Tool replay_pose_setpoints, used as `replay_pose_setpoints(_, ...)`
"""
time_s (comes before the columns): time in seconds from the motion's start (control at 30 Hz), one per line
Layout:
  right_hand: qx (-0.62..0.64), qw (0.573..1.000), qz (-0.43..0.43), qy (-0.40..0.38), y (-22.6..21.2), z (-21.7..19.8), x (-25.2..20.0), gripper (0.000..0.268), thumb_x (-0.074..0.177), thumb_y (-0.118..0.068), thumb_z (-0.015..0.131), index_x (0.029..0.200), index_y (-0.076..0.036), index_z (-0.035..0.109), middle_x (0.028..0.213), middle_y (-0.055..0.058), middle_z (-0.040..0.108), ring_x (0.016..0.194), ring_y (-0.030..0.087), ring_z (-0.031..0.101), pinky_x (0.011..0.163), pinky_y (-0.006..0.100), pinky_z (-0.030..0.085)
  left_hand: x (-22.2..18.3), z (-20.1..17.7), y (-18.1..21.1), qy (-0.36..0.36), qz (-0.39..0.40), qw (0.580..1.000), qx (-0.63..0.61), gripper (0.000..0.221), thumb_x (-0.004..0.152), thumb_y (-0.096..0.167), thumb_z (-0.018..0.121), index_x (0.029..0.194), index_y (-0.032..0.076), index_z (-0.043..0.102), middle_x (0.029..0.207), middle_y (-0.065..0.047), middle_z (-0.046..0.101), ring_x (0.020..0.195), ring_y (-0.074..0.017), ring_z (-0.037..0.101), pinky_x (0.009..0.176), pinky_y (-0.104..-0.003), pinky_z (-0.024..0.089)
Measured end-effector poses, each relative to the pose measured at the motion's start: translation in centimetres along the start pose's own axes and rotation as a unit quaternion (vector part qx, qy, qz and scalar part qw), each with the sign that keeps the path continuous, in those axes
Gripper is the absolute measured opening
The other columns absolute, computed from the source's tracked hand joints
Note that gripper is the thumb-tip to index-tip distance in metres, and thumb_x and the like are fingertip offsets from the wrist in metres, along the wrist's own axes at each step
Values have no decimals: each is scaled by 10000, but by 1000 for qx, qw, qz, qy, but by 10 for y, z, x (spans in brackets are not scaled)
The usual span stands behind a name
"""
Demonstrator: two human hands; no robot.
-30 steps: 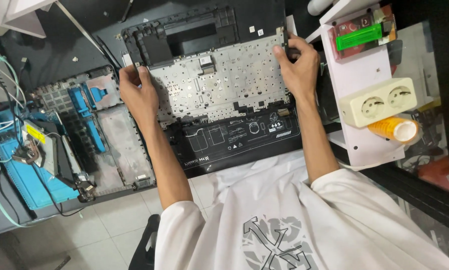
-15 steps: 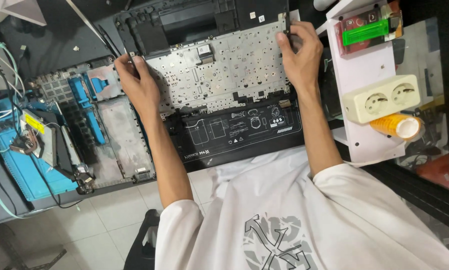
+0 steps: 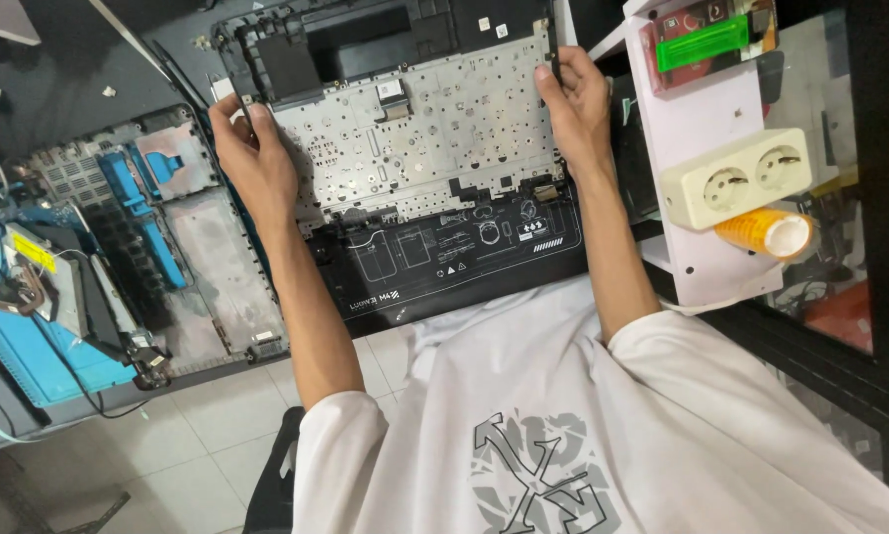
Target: The person assembles a laptop by placing the screen bezel onto the chassis, connecting a cable, and then attaching the base chassis. They use a screwdriver to fasten screws into the base chassis.
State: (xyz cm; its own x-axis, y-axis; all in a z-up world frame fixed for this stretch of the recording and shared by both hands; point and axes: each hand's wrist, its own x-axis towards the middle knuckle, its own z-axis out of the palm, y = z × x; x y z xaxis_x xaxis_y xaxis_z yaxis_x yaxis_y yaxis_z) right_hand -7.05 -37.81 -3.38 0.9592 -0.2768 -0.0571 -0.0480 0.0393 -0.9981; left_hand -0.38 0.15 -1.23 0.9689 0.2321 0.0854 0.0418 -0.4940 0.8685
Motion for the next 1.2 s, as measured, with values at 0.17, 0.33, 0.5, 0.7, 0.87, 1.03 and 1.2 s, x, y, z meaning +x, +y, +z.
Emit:
replay_pose_setpoints(0.17,-18,1000,14,0,6,-6,-4,122,1073,-153,639,1117,-43,612,1015,57,723,941,107,646,857,259,514,-2,-2,-12,-17,27,999,-33,261,1137,194,581,1311,3,544,875,-11,637,782,-71,503,680,-283,420)
replay_pose_setpoints(0.33,-22,999,12,-21,11,-8,-6,116,1060,-162,651,1063,-65,588,986,46,703,915,110,630,875,270,503,1,-17,-11,-17,10,999,-31,253,1118,183,580,1296,4,576,824,-25,635,751,-84,497,660,-305,399)
replay_pose_setpoints(0.5,-21,999,-10,-41,-2,-7,-6,115,1077,-164,667,1102,-72,603,1062,50,695,994,121,637,964,300,513,9,-30,-7,-95,11,994,-47,247,1120,168,572,1300,3,607,875,-48,758,793,-80,626,715,-289,487)
replay_pose_setpoints(0.7,-38,999,0,-17,8,-8,-5,193,1064,-239,713,1104,-84,606,1037,17,688,983,103,649,952,277,554,7,-31,-11,-94,9,994,-50,249,1116,179,600,1294,6,591,837,-48,729,759,-78,592,692,-287,459)
replay_pose_setpoints(0.87,-2,1000,-28,-13,4,-10,-7,230,1087,-285,726,1099,-91,604,950,-23,607,877,86,538,831,256,458,-2,-32,0,-66,40,997,-26,237,1128,178,603,1292,7,600,803,-2,596,761,-79,493,686,-284,405)
replay_pose_setpoints(1.03,26,997,-69,-18,-3,-10,-13,250,1101,-303,730,1107,-92,597,972,-35,599,914,82,534,855,251,434,-13,-38,14,-51,42,995,-77,235,1144,188,580,1301,12,569,824,54,544,788,-65,444,704,-272,380)
replay_pose_setpoints(1.2,41,995,-96,-10,-16,-12,-21,271,1100,-306,727,1139,-74,592,949,-46,571,844,63,497,783,227,387,-29,-41,25,-32,52,991,-123,244,1174,231,609,1307,36,548,871,50,548,813,-60,444,726,-260,358)
